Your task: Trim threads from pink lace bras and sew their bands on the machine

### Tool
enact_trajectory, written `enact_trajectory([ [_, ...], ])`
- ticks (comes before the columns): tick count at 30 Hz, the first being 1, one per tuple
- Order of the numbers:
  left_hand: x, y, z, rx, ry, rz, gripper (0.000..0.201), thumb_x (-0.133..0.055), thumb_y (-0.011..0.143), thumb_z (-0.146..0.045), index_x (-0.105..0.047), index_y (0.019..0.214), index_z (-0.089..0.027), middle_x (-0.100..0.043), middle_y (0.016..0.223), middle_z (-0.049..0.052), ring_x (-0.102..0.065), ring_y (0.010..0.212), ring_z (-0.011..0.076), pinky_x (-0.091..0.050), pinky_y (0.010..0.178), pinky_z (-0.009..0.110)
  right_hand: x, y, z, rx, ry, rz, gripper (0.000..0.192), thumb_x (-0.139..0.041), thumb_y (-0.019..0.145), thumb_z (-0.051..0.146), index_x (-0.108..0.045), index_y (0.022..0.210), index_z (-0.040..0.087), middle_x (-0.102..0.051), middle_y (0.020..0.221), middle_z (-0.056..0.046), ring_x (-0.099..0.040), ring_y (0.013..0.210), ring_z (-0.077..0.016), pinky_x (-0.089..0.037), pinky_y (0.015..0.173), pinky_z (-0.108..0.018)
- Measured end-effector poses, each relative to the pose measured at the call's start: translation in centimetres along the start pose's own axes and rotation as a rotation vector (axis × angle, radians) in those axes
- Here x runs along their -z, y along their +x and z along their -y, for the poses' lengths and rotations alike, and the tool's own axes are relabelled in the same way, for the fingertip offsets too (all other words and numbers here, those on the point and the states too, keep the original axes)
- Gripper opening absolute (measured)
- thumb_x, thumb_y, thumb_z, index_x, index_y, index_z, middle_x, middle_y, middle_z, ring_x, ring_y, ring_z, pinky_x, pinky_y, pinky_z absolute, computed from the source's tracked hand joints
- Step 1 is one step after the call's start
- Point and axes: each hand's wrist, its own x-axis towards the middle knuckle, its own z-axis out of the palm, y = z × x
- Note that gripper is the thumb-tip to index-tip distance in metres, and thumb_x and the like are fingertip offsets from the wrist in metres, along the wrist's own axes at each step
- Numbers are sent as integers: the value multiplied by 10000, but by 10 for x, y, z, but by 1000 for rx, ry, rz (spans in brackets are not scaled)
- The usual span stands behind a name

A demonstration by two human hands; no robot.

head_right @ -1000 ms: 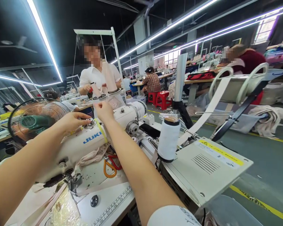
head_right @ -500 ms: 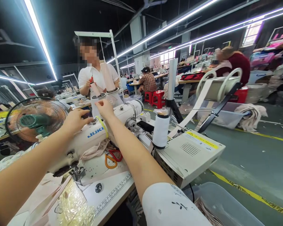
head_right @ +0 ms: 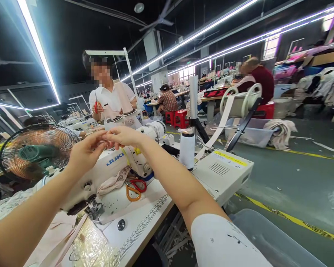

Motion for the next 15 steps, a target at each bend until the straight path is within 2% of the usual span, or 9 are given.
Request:
enact_trajectory([
  [2,2,2,14,-31,59,117,365,-349,890,-314,-640,1062,-180,-672,965,61,-621,876,177,-479,781,270,9,2,-2,-8,-267,-12,188,-653,750,324,-594,722,147,-541,609,51,-452,535,-72,-324,523,-204],
  [4,2,3,29,-53,117,193,346,-359,877,-298,-684,944,-197,-670,965,62,-616,885,190,-470,782,280,17,6,-8,-36,-431,-18,139,-638,739,277,-623,691,148,-513,580,63,-433,555,-75,-319,542,-205],
  [8,-4,2,47,-64,259,314,324,-378,858,-240,-694,919,-202,-662,944,71,-620,811,196,-454,708,283,24,21,-19,-105,-552,-53,97,-598,712,208,-623,635,154,-505,546,61,-423,537,-81,-321,527,-210],
  [11,-9,4,50,-58,334,363,325,-372,859,-209,-694,899,-194,-650,897,75,-619,767,195,-435,651,277,24,34,-22,-176,-678,-79,101,-605,667,140,-607,567,160,-512,509,49,-443,522,-93,-324,503,-217],
  [15,-11,5,49,-47,353,408,319,-372,877,-215,-688,918,-211,-646,911,59,-622,820,184,-433,677,256,21,50,-20,-265,-829,-47,111,-632,676,120,-634,576,168,-570,520,28,-529,558,-125,-379,528,-234],
])
